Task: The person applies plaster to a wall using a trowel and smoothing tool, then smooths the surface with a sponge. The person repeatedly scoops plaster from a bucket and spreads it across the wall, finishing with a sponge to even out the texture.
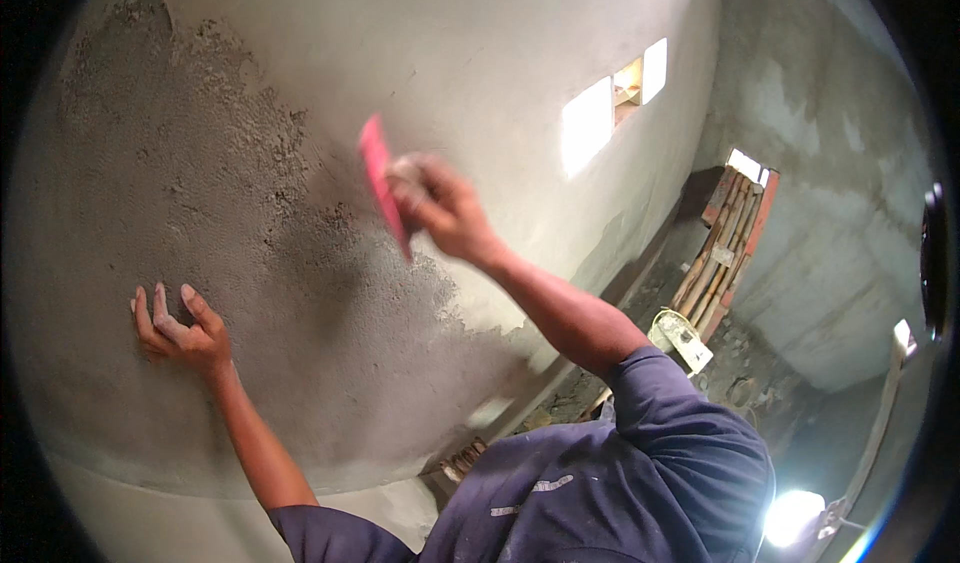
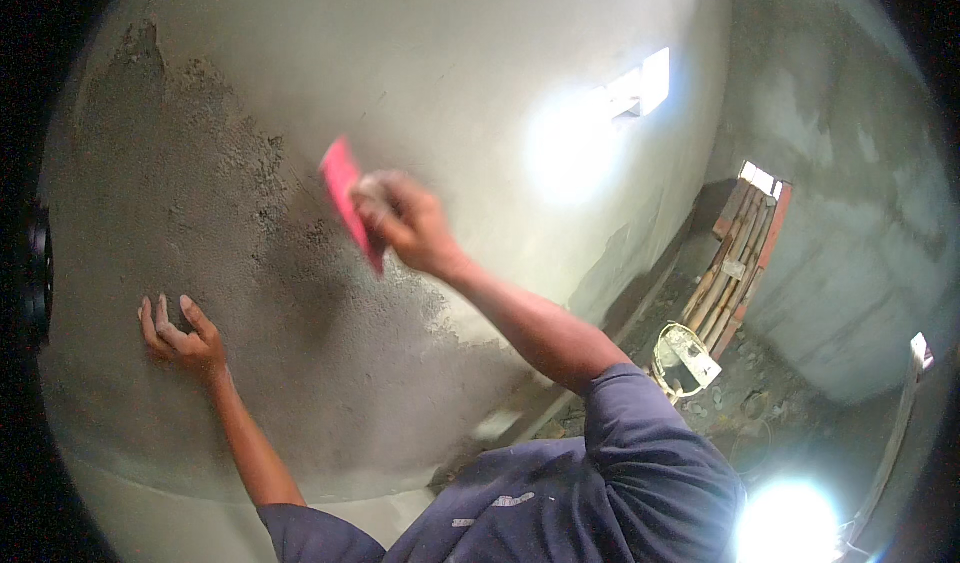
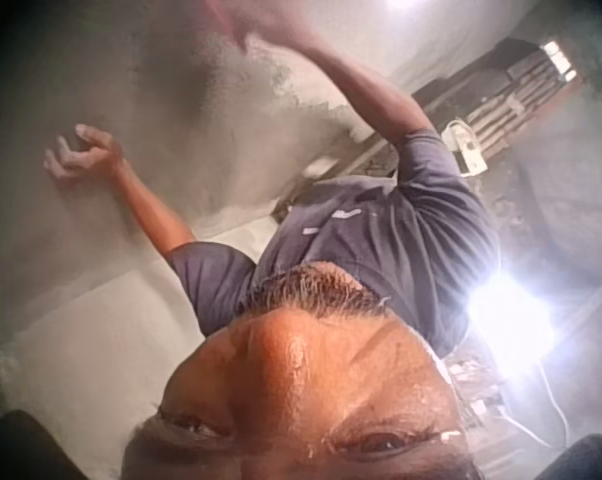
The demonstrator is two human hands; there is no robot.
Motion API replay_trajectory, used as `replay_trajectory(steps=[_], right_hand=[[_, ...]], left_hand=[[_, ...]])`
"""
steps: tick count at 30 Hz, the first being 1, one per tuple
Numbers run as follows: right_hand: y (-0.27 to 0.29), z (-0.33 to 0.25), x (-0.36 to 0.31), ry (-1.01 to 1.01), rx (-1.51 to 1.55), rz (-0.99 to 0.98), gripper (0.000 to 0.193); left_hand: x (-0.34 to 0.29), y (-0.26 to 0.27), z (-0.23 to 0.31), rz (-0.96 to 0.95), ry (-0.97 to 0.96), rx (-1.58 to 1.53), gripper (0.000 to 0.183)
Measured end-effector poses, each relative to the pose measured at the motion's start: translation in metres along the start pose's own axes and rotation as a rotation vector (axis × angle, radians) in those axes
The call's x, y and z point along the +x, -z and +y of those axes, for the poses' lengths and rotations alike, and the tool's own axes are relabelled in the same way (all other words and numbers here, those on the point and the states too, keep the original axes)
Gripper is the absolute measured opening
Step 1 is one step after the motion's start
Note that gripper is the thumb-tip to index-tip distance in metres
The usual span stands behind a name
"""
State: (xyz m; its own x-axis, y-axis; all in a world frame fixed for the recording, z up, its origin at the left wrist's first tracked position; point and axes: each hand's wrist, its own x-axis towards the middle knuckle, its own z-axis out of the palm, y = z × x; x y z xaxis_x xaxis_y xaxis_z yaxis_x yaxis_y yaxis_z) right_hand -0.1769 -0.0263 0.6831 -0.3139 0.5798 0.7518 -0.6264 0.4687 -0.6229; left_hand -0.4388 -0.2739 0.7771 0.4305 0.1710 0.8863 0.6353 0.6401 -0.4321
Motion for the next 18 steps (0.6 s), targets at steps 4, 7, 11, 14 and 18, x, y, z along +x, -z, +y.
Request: replay_trajectory(steps=[4, 7, 11, 14, 18], right_hand=[[0.034, -0.035, 0.073, 0.173, -0.486, 0.386, 0.021], [0.02, -0.033, 0.087, 0.225, -0.598, 0.195, 0.014], [0.019, -0.015, 0.017, 0.151, -0.527, -0.426, 0.016], [0.053, -0.007, 0.007, -0.016, -0.343, -0.333, 0.027], [0.092, -0.074, 0.109, -0.061, -0.433, -0.041, 0.028]], left_hand=[[0.0, -0.001, -0.002, 0.044, -0.004, -0.062, 0.033], [0.007, -0.005, -0.002, 0.058, -0.013, -0.054, 0.033], [0.008, -0.002, 0.0, 0.074, 0.011, -0.064, 0.032], [0.003, -0.007, 0.003, 0.088, 0.025, -0.094, 0.032], [0.004, 0.002, -0.004, 0.013, 0.012, -0.016, 0.032]])
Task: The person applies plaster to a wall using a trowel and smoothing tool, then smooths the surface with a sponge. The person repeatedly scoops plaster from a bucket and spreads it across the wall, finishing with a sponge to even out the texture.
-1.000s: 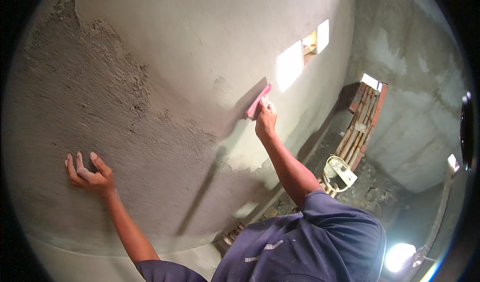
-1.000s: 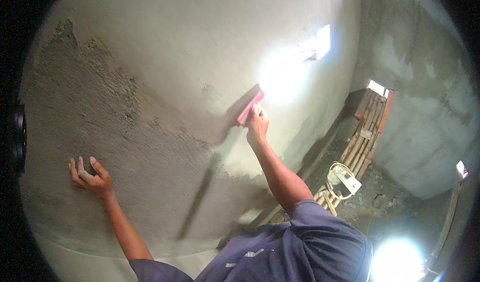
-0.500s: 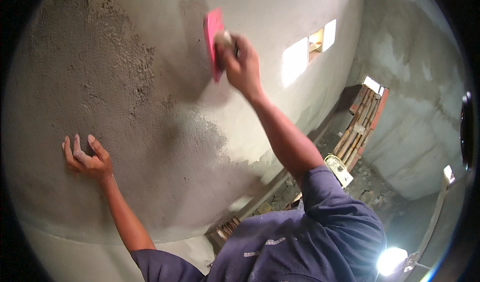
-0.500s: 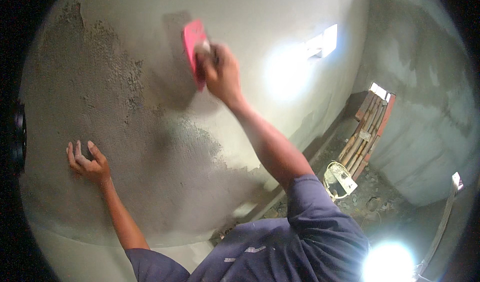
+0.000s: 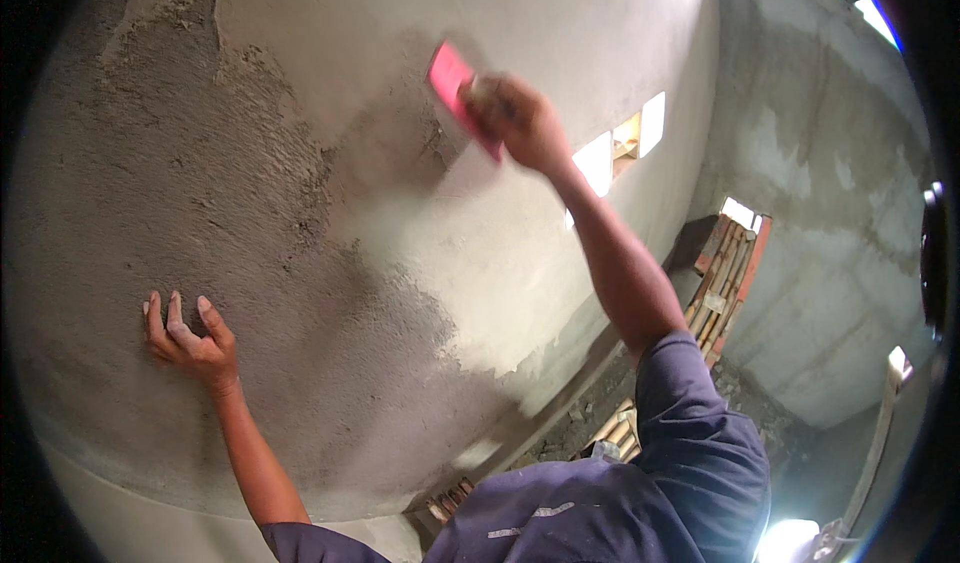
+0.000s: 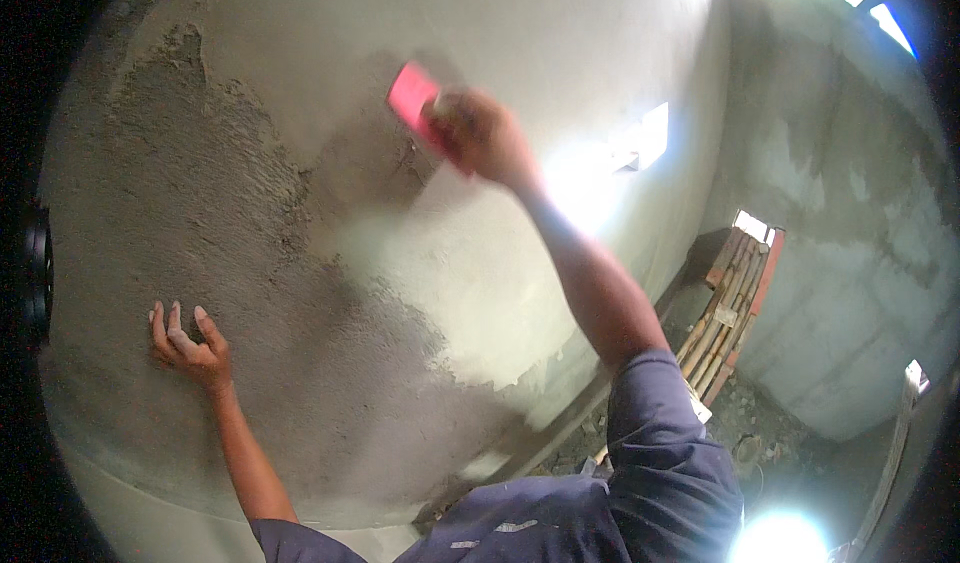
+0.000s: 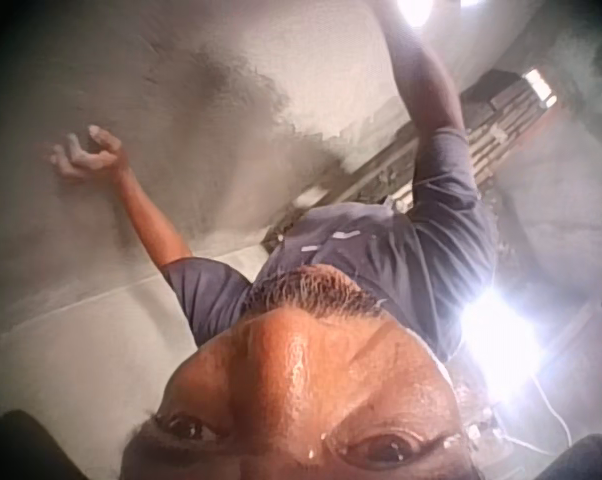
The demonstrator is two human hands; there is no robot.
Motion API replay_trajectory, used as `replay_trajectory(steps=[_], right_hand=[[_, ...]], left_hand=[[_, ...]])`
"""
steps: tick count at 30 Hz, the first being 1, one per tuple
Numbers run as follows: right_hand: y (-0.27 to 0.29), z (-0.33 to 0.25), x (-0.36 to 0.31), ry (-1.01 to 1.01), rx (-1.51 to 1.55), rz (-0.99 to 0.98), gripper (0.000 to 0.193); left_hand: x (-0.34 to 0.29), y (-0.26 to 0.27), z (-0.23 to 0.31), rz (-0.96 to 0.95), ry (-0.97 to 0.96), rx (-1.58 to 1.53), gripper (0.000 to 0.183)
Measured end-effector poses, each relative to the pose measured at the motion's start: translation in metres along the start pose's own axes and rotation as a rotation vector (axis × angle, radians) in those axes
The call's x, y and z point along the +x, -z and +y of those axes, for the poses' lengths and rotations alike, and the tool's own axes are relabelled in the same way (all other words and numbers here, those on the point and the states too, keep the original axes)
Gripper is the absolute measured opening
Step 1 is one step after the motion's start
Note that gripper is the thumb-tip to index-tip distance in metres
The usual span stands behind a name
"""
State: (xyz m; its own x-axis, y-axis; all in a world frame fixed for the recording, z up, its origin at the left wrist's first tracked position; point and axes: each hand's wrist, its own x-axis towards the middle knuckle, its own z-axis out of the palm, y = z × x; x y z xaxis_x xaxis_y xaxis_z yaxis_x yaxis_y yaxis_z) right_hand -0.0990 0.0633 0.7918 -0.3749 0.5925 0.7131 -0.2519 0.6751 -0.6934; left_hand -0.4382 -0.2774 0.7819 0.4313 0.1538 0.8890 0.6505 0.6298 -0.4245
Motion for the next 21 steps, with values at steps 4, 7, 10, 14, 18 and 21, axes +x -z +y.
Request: replay_trajectory(steps=[4, 7, 10, 14, 18, 21], right_hand=[[0.013, -0.023, 0.046, 0.166, -0.157, 0.079, 0.021], [-0.042, 0.004, 0.016, 0.255, -0.145, -0.142, 0.019], [-0.075, 0.04, -0.059, 0.522, -0.44, -0.513, 0.026], [-0.046, 0.091, -0.106, 0.375, -0.4, -0.685, 0.029], [0.025, 0.047, -0.003, 0.391, -0.263, -0.268, 0.026], [0.051, 0.0, 0.045, 0.173, -0.407, -0.007, 0.026]], left_hand=[[0.002, -0.004, 0.005, 0.02, 0.022, -0.014, 0.032], [0.001, 0.002, 0.002, 0.023, 0.018, 0.0, 0.031], [0.0, 0.0, 0.003, 0.021, 0.02, -0.04, 0.031], [-0.001, -0.006, 0.011, 0.027, 0.033, -0.035, 0.031], [0.002, -0.002, 0.002, 0.036, -0.001, -0.021, 0.031], [-0.001, -0.005, -0.002, 0.05, -0.014, -0.041, 0.031]])
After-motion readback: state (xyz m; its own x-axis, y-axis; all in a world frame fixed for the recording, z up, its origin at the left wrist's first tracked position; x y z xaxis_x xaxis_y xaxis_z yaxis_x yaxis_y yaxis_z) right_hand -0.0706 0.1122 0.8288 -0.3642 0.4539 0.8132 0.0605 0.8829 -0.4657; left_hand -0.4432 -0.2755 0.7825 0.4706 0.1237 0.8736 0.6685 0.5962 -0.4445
